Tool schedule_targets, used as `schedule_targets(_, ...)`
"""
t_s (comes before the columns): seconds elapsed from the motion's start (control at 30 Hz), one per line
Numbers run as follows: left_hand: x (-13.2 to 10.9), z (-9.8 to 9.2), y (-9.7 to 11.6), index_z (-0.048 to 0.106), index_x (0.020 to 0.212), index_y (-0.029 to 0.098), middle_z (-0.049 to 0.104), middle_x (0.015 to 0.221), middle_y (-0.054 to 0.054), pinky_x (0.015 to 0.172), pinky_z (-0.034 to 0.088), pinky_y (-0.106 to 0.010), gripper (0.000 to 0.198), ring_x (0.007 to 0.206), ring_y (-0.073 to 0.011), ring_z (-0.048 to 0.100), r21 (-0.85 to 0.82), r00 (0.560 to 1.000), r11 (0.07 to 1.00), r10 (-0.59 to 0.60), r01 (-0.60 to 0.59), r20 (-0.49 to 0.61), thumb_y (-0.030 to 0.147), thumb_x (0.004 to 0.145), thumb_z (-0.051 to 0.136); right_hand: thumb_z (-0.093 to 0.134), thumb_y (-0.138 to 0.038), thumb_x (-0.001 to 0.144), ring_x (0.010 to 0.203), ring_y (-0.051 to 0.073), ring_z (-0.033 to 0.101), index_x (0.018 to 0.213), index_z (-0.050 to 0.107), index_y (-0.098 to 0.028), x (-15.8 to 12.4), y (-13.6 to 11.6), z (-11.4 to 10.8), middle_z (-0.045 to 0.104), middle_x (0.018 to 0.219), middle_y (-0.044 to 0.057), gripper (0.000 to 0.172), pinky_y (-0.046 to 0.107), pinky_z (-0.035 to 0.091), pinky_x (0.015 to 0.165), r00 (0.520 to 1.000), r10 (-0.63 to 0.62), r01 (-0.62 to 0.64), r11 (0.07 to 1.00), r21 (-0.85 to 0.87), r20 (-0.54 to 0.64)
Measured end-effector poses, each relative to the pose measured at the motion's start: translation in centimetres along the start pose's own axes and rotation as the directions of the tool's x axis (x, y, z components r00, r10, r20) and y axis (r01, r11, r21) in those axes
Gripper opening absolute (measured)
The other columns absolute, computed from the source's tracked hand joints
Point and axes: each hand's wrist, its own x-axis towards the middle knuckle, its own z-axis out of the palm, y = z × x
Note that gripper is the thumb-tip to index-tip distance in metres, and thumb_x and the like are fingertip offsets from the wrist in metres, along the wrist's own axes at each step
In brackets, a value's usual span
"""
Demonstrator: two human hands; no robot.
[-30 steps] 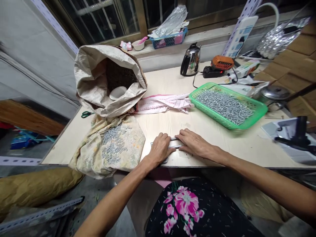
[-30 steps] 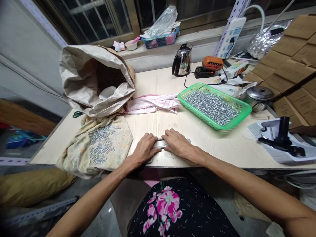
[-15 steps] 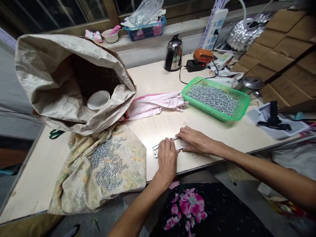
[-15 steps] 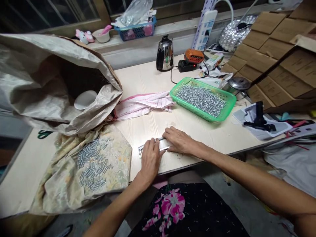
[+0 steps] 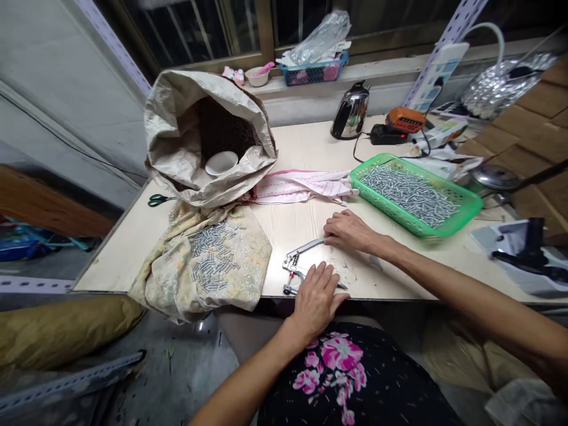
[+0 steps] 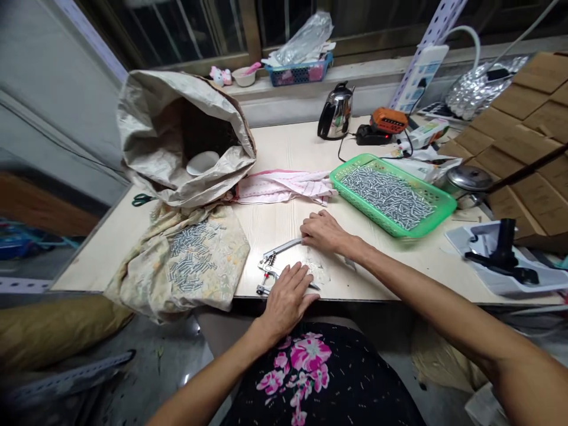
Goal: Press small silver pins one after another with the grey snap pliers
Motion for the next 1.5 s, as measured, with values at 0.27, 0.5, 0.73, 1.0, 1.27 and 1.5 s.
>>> schedule_targets(0.27,-0.3,0.2,0.3,0.059,0.124,0.015,0.064,0.122,-0.016,0.097,0.049,-0.050,0.043,0.117,-0.0341,0.058,0.028,0.988,0.993,-0.118,0.116,0.097,0.042,0.090,0.056,0.064,-0.025,0.086,0.092,0.023,0.045,0.083,0.068,-0.023,2.5,-9.6,-0.3,0.060,0.093,0.006,0.006,0.035,0.030,0.073,0.864,-0.503,0.503,0.862,-0.055,0.029)
schedule_targets(0.5,-0.3,0.7,-0.6,0.062,0.125,0.018,0.066,0.120,-0.014,0.093,0.052,-0.048,0.040,0.110,-0.0321,0.063,0.027,0.962,0.987,-0.160,0.158,0.221,0.014,0.089,0.045,0.056,-0.021,0.091,0.092,0.021,0.048,0.080,0.062,-0.018,3.8,-10.3,2.1,0.062,0.093,0.005,0.013,0.035,0.035,0.078,0.807,-0.588,0.590,0.806,0.045,-0.044)
schedule_targets(0.73,2.4,-0.3,-1.3,0.060,0.124,0.023,0.062,0.129,-0.008,0.105,0.045,-0.038,0.039,0.123,-0.0217,0.054,-0.060,0.987,0.998,0.044,-0.035,0.157,0.010,0.093,0.041,0.043,-0.031,0.098,0.087,0.019,0.057,0.096,0.060,-0.021,2.0,-7.0,-4.6,0.064,0.091,0.006,0.020,0.034,0.046,0.078,0.804,-0.203,0.480,0.777,0.408,-0.559)
schedule_targets(1.0,3.0,-9.1,-11.0,0.065,0.107,0.018,0.063,0.105,-0.011,0.084,0.050,-0.039,0.027,0.101,-0.0231,0.054,0.322,0.931,0.878,-0.296,0.353,-0.213,0.012,0.093,0.042,0.031,-0.053,0.096,0.091,0.035,0.057,0.117,0.058,-0.029,-7.2,8.1,-7.9,0.057,0.092,0.012,0.042,0.053,0.046,0.077,0.674,0.242,-0.277,0.959,0.066,-0.698)
schedule_targets(1.27,2.2,-13.0,-19.2,0.063,0.090,0.017,0.060,0.093,-0.008,0.082,0.043,-0.036,0.019,0.095,-0.0236,0.049,0.487,0.914,0.803,-0.404,0.343,0.023,0.015,0.091,0.045,0.041,-0.037,0.096,0.090,0.029,0.061,0.120,0.057,-0.025,-6.9,5.0,-0.4,0.059,0.104,0.011,0.031,0.045,0.051,0.076,0.842,0.140,-0.091,0.989,0.119,-0.521)
schedule_targets(1.5,2.2,-13.8,-18.5,0.062,0.082,0.016,0.063,0.090,-0.008,0.085,0.043,-0.037,0.014,0.091,-0.0232,0.055,0.257,0.886,0.850,-0.458,0.460,-0.071,0.020,0.088,0.049,0.041,-0.028,0.097,0.089,0.023,0.062,0.108,0.062,-0.021,-3.4,-1.9,-1.4,0.063,0.101,0.010,0.025,0.039,0.052,0.079,0.901,0.078,0.088,0.930,0.356,-0.426)
